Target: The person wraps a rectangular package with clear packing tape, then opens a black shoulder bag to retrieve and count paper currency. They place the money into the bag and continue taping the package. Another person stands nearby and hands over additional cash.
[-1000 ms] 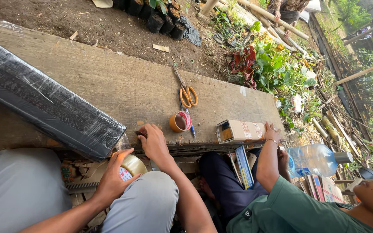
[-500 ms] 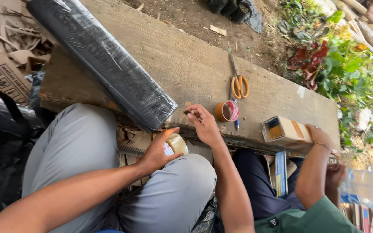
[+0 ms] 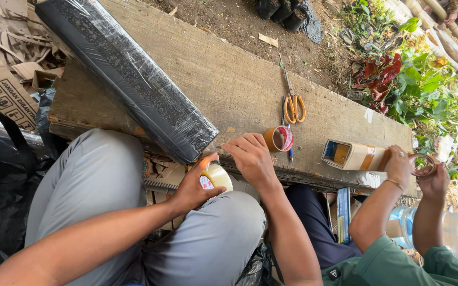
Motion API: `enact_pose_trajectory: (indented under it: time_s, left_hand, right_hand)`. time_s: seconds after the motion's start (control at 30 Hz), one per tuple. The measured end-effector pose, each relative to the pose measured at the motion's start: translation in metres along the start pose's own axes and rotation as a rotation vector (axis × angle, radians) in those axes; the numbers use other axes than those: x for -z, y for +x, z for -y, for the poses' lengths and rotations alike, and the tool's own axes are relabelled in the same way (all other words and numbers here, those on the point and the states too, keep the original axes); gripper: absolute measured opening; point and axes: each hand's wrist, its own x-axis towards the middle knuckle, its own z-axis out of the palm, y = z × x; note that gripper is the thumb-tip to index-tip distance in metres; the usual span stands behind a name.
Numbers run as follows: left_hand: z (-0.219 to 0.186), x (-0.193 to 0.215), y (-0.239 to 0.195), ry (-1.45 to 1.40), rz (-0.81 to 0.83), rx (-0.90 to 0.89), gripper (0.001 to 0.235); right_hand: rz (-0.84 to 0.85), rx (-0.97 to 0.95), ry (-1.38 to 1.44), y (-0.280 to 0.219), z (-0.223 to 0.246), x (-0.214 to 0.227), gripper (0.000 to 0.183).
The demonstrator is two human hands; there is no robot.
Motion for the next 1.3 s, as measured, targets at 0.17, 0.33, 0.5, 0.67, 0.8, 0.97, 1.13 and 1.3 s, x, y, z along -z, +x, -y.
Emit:
enact_pose_trajectory:
  time_s: [0.17,0.33,0.5,0.67,0.8,0.97,1.13,1.3]
  left_hand:
    - [0.002,0.000,0.002,0.036,-0.010,-0.012,0.088]
    - [0.004,0.002,0.004,0.065,0.001,0.046,0.093]
    - [0.006,0.002,0.004,0.151,-0.007,0.023,0.090]
    - [0.003,0.006,0.005,0.174,0.002,0.076,0.090]
    - [0.003,0.006,0.013,0.218,-0.011,0.107,0.092]
    - [0.005,0.007,0.011,0.259,-0.041,0.023,0.089]
    - [-0.002,0.009,0.004,0.192,0.008,0.149,0.089]
    - [-0.002,-0.002,0.006,0.085,0.011,0.158,0.089]
  right_hand:
    - [0.068,0.018,-0.092,0.002,-0.012,-0.021,0.025]
    - [0.067,-0.310,0.044,-0.005,-0.040,-0.046,0.017]
    - [0.134,-0.787,0.486,-0.013,-0.054,-0.066,0.019]
    - [0.059,-0.638,0.337,-0.009,-0.055,-0.058,0.029]
    - [0.100,-0.587,0.765,-0.005,-0.061,-0.040,0.044]
    - [0.272,-0.637,0.879,0.011,-0.062,-0.046,0.055]
    - [0.341,-0.539,0.840,0.023,-0.067,-0.054,0.055]
    - [0.350,-0.482,0.839,0.011,-0.078,-0.064,0.056]
